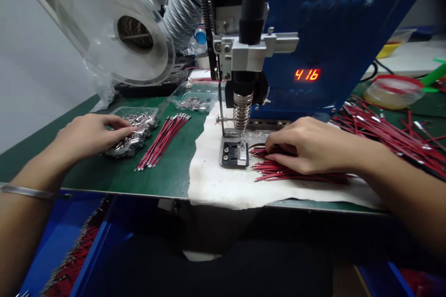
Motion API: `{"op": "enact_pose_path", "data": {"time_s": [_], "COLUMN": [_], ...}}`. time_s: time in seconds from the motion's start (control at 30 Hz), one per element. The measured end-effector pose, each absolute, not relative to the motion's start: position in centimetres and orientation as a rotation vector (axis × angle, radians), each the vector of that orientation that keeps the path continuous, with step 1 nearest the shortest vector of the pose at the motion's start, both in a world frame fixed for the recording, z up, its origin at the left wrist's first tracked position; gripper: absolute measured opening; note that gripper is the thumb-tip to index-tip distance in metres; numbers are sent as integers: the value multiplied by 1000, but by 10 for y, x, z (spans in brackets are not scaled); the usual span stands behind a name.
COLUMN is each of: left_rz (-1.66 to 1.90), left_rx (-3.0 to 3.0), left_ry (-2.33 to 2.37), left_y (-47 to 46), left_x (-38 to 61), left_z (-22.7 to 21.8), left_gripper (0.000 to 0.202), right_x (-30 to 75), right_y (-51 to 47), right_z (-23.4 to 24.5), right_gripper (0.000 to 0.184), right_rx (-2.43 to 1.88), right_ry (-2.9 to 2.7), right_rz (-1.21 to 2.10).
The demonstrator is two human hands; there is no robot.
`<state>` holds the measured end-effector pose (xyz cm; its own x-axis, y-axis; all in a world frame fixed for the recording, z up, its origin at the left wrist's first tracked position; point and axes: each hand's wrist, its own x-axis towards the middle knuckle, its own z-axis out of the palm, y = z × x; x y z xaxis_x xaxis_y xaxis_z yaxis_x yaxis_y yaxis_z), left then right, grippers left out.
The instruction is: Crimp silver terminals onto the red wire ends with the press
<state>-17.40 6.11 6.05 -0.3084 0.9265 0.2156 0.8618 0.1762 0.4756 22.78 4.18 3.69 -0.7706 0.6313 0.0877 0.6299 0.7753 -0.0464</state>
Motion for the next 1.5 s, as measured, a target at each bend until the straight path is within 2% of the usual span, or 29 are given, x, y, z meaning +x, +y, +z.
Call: {"op": "enact_pose_path", "data": {"time_s": [0.1, 0.2, 0.33, 0.53, 0.6, 0.8, 0.97, 1.5], "left_rz": [477, 475, 636, 1110, 1275, 1433, 1508, 1488], "left_rx": [1809, 1787, 1787, 1929, 1986, 1949, 1668, 1316], "left_ry": [2417, 2405, 2440, 2383, 2239, 1717, 1412, 1338], "left_y": [62, 63, 57, 39, 29, 1, 0, -2], "left_x": [-173, -174, -175, -155, -138, -71, -32, 5], "left_z": [60, 60, 56, 55, 53, 27, 11, -4], "left_gripper": [76, 79, 68, 28, 22, 16, 17, 18], "right_x": [227, 227, 228, 229, 229, 229, 225, 222], "right_y": [42, 42, 42, 42, 42, 42, 43, 40], "right_z": [37, 39, 40, 38, 38, 39, 38, 33], "right_gripper": [17, 18, 19, 20, 21, 20, 22, 16], "right_rx": [-1014, -1016, -1025, -1019, -1017, -1068, -1061, -954], "right_ry": [-2862, -2835, -2749, -2741, -2747, -2792, -2845, -2695], "right_rz": [23, 26, -26, -52, -61, -28, 42, 67]}}
